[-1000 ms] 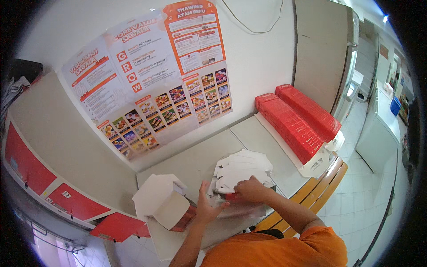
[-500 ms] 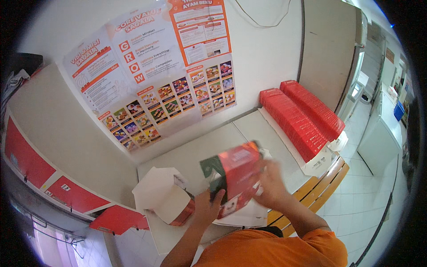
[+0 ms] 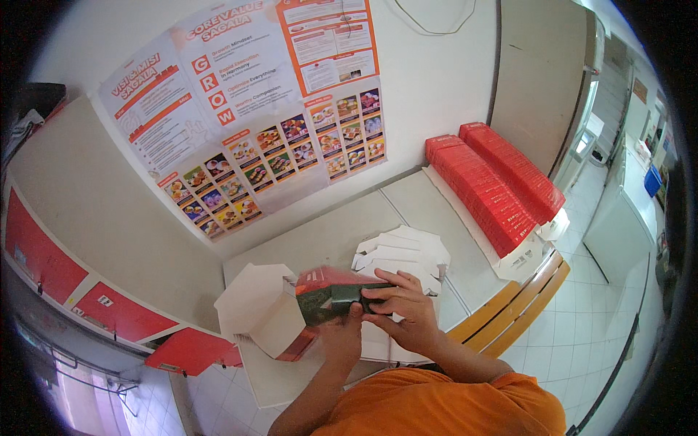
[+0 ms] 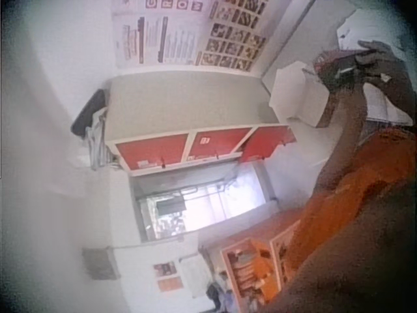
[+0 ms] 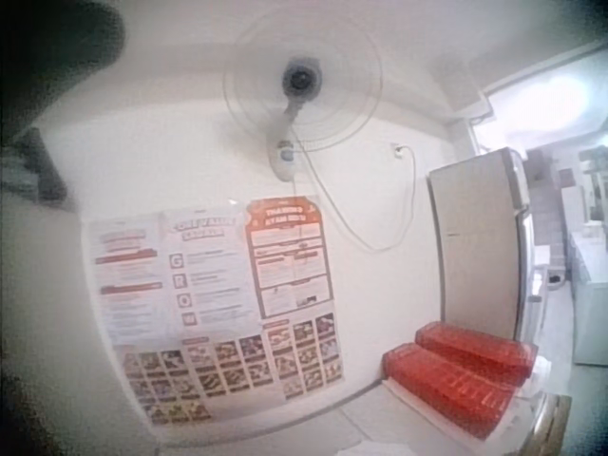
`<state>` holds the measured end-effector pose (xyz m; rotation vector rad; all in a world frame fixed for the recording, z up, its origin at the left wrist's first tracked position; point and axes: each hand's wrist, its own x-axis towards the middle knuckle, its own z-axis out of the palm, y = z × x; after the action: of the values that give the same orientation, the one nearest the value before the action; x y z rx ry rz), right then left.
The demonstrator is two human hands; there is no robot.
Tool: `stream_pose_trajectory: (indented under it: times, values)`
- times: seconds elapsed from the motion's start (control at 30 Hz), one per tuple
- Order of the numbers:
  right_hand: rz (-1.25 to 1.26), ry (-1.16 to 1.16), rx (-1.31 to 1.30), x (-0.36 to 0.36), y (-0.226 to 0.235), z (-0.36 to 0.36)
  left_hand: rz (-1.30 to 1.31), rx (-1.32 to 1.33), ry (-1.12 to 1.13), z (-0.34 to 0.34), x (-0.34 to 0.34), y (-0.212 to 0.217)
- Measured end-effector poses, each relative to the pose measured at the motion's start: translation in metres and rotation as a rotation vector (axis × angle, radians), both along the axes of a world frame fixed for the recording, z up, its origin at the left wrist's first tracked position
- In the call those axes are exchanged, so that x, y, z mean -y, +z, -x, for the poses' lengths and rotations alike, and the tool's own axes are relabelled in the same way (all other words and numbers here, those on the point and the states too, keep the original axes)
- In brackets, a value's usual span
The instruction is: The person repeatedly folds flat white cardboard pieces into small box shapes and places them on a counter. The person handles the boxes one at a time, folding the sides and stacking the finished units.
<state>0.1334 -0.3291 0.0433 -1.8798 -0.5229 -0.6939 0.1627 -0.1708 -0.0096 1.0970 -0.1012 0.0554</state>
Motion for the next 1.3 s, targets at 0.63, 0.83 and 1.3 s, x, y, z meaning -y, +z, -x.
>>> stream_pose_trajectory:
  times: [0.63, 0.83, 1.3]
  values:
    - [0.430, 0.137, -0.144, 0.050, 0.019, -0.007, -0.975, 0.389, -0.515, 0.021, -0.038, 0.037]
    - [0.030, 0.285, -0.307, 0.036, 0.008, 0.001, -0.833, -0.016, -0.246, 0.031, -0.038, 0.052]
    - [0.344, -0.374, -0.007, 0.039, -0.002, -0.007, -1.118, 0.533, -0.086, 0.048, -0.024, 0.057]
